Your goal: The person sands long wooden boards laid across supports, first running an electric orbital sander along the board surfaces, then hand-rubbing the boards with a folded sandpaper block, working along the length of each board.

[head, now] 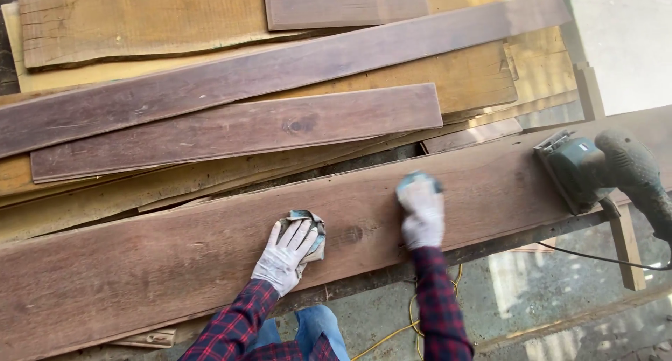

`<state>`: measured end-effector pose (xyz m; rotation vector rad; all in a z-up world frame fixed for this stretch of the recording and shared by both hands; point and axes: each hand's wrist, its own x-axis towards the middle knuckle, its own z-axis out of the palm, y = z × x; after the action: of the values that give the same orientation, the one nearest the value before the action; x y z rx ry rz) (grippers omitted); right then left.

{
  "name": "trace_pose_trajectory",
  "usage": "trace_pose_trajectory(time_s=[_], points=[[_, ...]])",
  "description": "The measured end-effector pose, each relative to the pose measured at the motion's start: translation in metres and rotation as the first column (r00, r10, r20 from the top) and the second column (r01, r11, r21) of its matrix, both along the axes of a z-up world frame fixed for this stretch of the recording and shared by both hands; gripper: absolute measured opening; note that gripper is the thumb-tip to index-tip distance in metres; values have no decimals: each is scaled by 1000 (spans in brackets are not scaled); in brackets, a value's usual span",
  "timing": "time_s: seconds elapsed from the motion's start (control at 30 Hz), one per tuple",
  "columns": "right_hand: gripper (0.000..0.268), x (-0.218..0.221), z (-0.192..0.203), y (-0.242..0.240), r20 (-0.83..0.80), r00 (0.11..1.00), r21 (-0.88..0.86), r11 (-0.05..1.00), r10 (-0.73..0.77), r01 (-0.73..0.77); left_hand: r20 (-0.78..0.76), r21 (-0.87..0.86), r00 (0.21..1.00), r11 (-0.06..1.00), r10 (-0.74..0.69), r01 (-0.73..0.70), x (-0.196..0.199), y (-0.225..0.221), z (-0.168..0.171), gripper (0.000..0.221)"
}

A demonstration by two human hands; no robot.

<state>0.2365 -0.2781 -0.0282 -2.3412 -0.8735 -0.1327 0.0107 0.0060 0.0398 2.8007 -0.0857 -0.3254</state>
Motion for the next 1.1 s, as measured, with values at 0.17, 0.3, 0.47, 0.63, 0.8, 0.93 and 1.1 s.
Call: trace_pose_trajectory(time_s=[0.17, 0.3, 0.47, 0.63, 0.8, 0.93, 1.1], points=[[43, 94, -9, -69, 228, 849, -306, 793, -476, 526, -66, 5, 997, 1000, 28, -28, 0, -2, -3, 88], [39, 18, 69, 61, 55, 983, -278, 943, -176, 184, -122, 18, 992, 1000, 23, -21, 2, -3, -8, 91], [63, 2, 44, 66, -184, 960, -169, 955, 213, -244, -77, 35, 996, 999, 38, -36, -1, -2, -18, 92], [50, 136, -7, -89, 102, 961, -328, 903, -259, 278, -177, 82, 983, 996, 39, -25, 1, -4, -11, 91], [41, 79, 11, -71, 119, 865, -186, 845, -487, 501, -110, 57, 993, 998, 39, -33, -3, -2, -17, 85], [58, -58, 43, 14, 31, 996, -44, 995, -87, 88, -100, 65, 994, 997, 42, -35, -7, -3, -22, 85], [65, -40, -4, -89, -98, 993, -124, 989, 66, -78, -65, 101, 997, 994, 34, -28, -4, -7, -13, 84]])
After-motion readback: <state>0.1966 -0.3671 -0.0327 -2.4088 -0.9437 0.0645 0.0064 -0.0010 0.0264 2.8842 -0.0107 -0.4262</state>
